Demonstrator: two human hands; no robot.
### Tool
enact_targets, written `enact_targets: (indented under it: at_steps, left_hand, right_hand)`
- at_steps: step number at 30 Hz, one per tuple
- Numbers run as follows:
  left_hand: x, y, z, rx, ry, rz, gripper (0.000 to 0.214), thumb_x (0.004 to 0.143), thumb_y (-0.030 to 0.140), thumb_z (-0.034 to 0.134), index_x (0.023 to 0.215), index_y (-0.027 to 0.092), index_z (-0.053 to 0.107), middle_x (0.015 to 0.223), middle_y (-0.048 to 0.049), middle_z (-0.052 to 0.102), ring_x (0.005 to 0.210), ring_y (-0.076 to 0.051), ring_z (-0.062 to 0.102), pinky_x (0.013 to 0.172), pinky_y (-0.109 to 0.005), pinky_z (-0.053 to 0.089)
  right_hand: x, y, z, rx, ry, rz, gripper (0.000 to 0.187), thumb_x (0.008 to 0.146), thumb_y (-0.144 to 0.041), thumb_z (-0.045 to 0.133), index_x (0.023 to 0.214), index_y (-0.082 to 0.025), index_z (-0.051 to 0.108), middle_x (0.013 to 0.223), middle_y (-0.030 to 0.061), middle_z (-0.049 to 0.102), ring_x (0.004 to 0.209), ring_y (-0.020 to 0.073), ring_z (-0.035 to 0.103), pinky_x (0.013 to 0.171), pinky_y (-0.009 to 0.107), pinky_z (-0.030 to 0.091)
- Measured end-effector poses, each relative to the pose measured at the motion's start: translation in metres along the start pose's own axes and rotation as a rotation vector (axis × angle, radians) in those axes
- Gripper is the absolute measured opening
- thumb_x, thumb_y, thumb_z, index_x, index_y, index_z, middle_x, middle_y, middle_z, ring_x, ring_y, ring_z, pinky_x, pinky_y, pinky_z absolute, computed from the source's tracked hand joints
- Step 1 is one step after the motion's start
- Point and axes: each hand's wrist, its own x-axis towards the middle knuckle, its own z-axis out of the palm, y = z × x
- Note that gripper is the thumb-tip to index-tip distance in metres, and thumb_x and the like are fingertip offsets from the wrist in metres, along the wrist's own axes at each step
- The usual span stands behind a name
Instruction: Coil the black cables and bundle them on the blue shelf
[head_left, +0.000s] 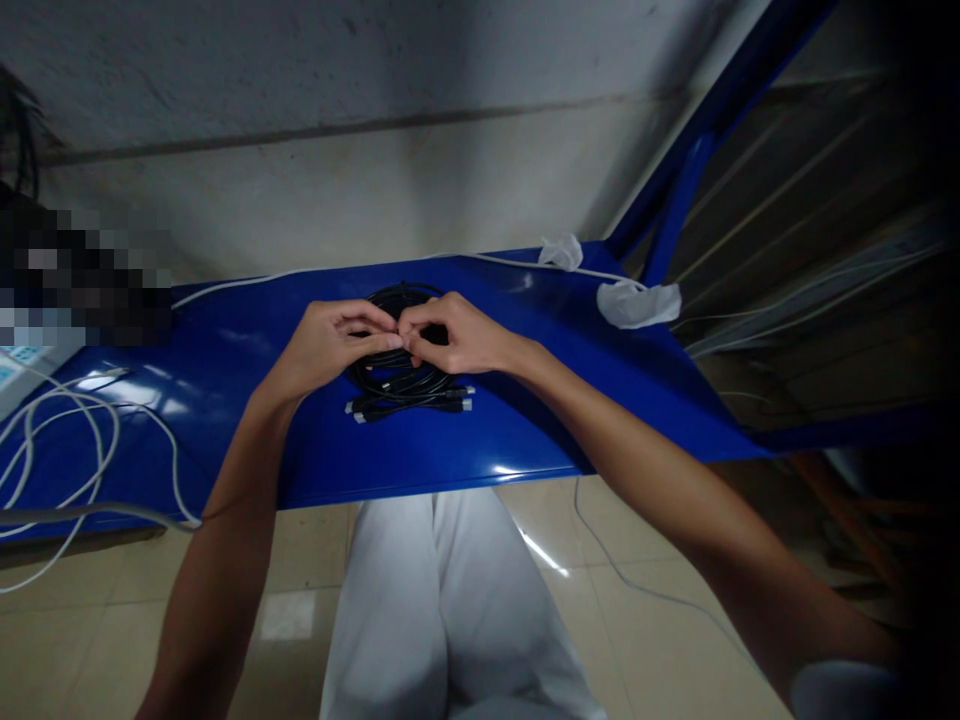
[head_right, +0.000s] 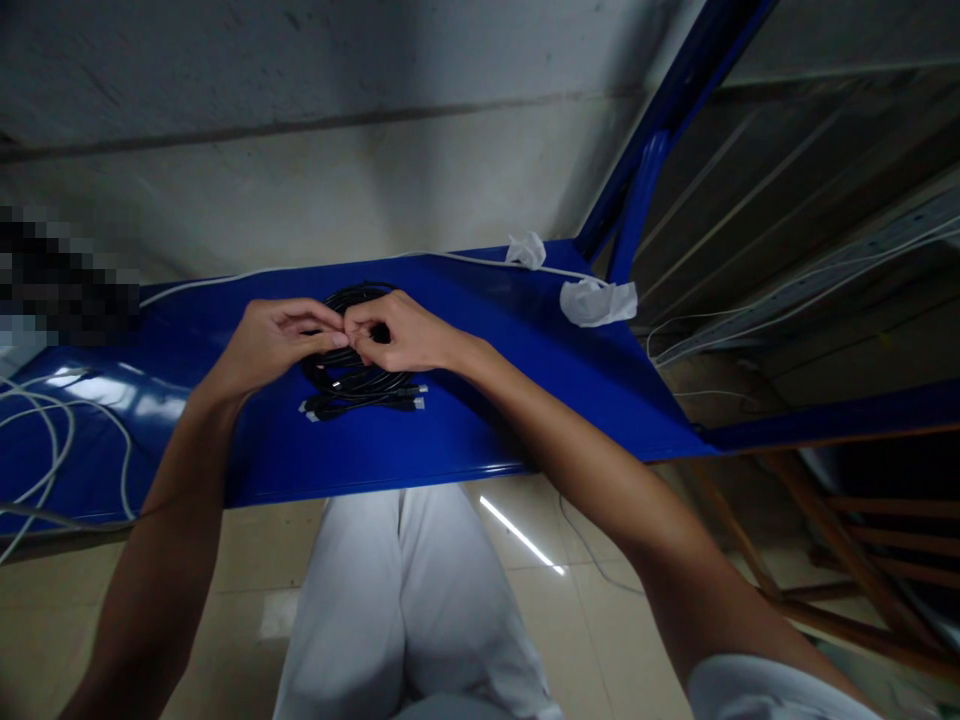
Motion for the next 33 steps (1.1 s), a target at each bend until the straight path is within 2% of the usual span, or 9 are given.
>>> enact_targets:
  at_steps: [4,9,13,16,21,25,30,33]
  left_hand:
    - [-0.001,0.000,-0.002,0.013,-0.003,-0.016,0.043,0.073,0.054,0.101,0.086,0.017,0.083,0.084,-0.0078,0.081,0.079,-0.020,0.075,0.073,-0.028,0.059]
    - [-0.003,0.001,-0.004,0.012,-0.058,-0.055,0.043,0.075,0.054,0.098,0.088,0.017,0.082,0.081,-0.0062,0.079,0.074,-0.017,0.072,0.068,-0.025,0.056]
    - [-0.005,0.004,-0.003,0.005,-0.090,-0.076,0.042,0.078,0.054,0.096,0.088,0.016,0.080,0.083,-0.0062,0.079,0.074,-0.017,0.072,0.067,-0.025,0.055]
    - [-0.005,0.005,-0.002,0.009,-0.086,-0.088,0.041,0.079,0.052,0.096,0.084,0.016,0.077,0.080,-0.0053,0.077,0.072,-0.017,0.071,0.068,-0.025,0.055]
    - [-0.004,0.004,0.001,-0.003,-0.056,-0.059,0.040,0.077,0.046,0.098,0.083,0.017,0.071,0.085,-0.0058,0.079,0.077,-0.018,0.074,0.073,-0.027,0.058]
    - [-0.005,0.007,-0.001,0.012,-0.038,-0.013,0.037,0.076,0.044,0.100,0.090,0.018,0.078,0.086,-0.0052,0.079,0.077,-0.017,0.074,0.072,-0.026,0.059]
    - [-0.009,0.013,-0.007,0.015,-0.068,-0.037,0.030,0.077,0.043,0.098,0.089,0.019,0.085,0.085,-0.0066,0.082,0.079,-0.019,0.077,0.072,-0.028,0.062]
    - [-0.010,0.015,-0.012,-0.027,-0.128,-0.081,0.030,0.075,0.039,0.099,0.094,0.019,0.087,0.090,-0.0084,0.083,0.081,-0.021,0.079,0.074,-0.028,0.064]
  right_hand:
    - [0.000,0.000,0.001,-0.017,0.011,-0.009,0.017,0.095,-0.016,0.057,0.081,-0.017,0.067,0.072,-0.0021,0.072,0.068,0.0122,0.062,0.078,0.029,0.041]
    - [0.000,0.000,0.001,-0.026,0.006,0.001,0.016,0.095,-0.017,0.055,0.082,-0.018,0.065,0.072,-0.0026,0.072,0.068,0.0125,0.061,0.078,0.029,0.041]
    - [-0.001,0.002,0.002,-0.039,0.029,-0.017,0.007,0.087,-0.017,0.060,0.091,-0.018,0.065,0.077,-0.0023,0.071,0.067,0.0123,0.058,0.074,0.027,0.040]
    - [-0.002,0.003,0.004,-0.049,0.025,0.008,0.019,0.082,-0.018,0.064,0.101,-0.019,0.064,0.079,-0.0024,0.071,0.065,0.0127,0.058,0.070,0.026,0.039]
    - [-0.002,0.004,0.004,-0.104,0.024,-0.013,0.015,0.082,-0.019,0.064,0.098,-0.019,0.065,0.082,-0.0010,0.072,0.070,0.0141,0.059,0.075,0.027,0.042]
    - [-0.002,0.004,0.001,-0.072,0.035,-0.046,0.005,0.087,-0.020,0.064,0.090,-0.018,0.068,0.080,-0.0014,0.071,0.071,0.0123,0.059,0.074,0.026,0.043]
    - [-0.002,0.002,-0.002,0.009,0.010,-0.057,0.008,0.092,-0.022,0.069,0.091,-0.016,0.074,0.084,0.0002,0.076,0.076,0.0123,0.066,0.076,0.025,0.047]
    - [-0.002,0.005,-0.003,0.051,0.001,-0.047,0.009,0.092,-0.022,0.072,0.094,-0.016,0.078,0.088,0.0017,0.080,0.081,0.0139,0.072,0.081,0.026,0.052]
